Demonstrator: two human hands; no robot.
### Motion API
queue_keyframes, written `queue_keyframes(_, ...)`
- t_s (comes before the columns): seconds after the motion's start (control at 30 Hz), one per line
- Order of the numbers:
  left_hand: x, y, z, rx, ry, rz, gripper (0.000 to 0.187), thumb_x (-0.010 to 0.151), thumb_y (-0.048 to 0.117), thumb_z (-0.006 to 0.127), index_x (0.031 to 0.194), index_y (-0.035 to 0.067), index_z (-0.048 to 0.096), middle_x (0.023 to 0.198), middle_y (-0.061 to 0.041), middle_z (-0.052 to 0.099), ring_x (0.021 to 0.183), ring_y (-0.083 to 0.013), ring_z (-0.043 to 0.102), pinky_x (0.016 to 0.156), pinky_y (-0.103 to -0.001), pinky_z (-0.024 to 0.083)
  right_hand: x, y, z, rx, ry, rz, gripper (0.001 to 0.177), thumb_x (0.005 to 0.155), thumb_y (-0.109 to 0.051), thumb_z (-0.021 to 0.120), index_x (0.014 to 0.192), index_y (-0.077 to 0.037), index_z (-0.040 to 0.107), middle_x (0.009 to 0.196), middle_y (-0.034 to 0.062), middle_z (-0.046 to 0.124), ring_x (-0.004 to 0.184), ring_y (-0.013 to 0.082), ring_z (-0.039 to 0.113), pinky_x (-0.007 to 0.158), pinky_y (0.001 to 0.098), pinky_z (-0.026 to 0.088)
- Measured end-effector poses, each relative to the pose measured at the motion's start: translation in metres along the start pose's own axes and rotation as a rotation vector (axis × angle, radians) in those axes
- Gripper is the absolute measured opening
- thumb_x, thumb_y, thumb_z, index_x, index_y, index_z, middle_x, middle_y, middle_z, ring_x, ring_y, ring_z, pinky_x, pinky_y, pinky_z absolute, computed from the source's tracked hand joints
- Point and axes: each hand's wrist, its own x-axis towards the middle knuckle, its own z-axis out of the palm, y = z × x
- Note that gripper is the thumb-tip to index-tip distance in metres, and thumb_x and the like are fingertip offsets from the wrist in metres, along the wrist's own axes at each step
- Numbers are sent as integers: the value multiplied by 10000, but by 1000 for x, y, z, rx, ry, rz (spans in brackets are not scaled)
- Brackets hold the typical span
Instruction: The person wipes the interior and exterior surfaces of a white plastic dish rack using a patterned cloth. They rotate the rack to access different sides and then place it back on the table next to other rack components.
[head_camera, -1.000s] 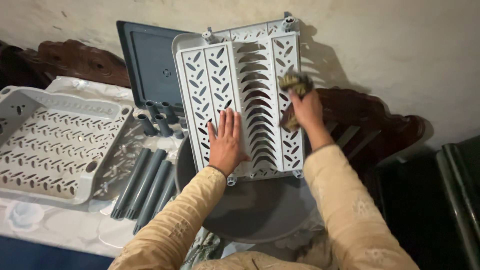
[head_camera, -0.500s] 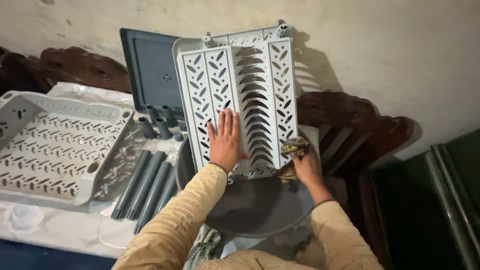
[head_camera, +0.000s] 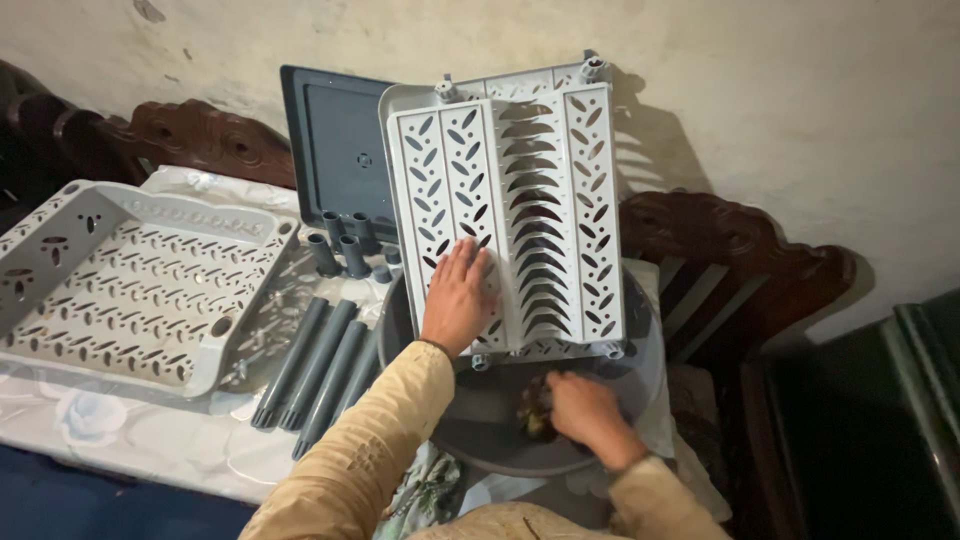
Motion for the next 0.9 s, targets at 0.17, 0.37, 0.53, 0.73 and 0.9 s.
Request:
queue_keyframes(0.17,-8,1,-2,-48,140,46,486,813,120,727,1277,14,634,1419,-241,557,1289,-418,536,1077,-495,433,46,-54,10,-10,-537,126,583,920,-471,661,1371,-111,579,1451,206,522,1290,397,556,1060,497,472)
queue_keyframes(0.37,-37,22,9,-164,73,-111,125,876,136,681,985,105,734,939,-95,719,815,-348,694,721,-463,557,61,-84,39,-55,-293,70,633,971,-496,628,1448,-92,525,1533,213,447,1361,392,487,1056,483,470)
queue_keyframes(0.53,-50,22,29,-218,49,-211,113,889,185,667,898,107,748,866,-107,723,774,-364,688,690,-477,541,68,-46,44,268,-199,-266,409,881,-357,613,1210,-137,719,1238,156,682,1125,362,648,939,470,516)
queue_keyframes(0.73,-56,13,53,-508,-176,-609,364,1020,402,628,1017,67,770,904,-191,766,790,-323,728,749,-395,555,61,-31,-13,532,239,-93,355,954,-367,624,1022,-35,733,860,226,704,828,415,675,733,503,515)
queue_keyframes(0.9,-61,48,56,-1488,-511,-1340,635,937,706,523,1153,145,728,1133,-107,738,967,-275,687,891,-525,519,44,-34,-60,805,481,-153,343,969,-307,632,901,26,675,747,212,682,679,359,673,649,417,511)
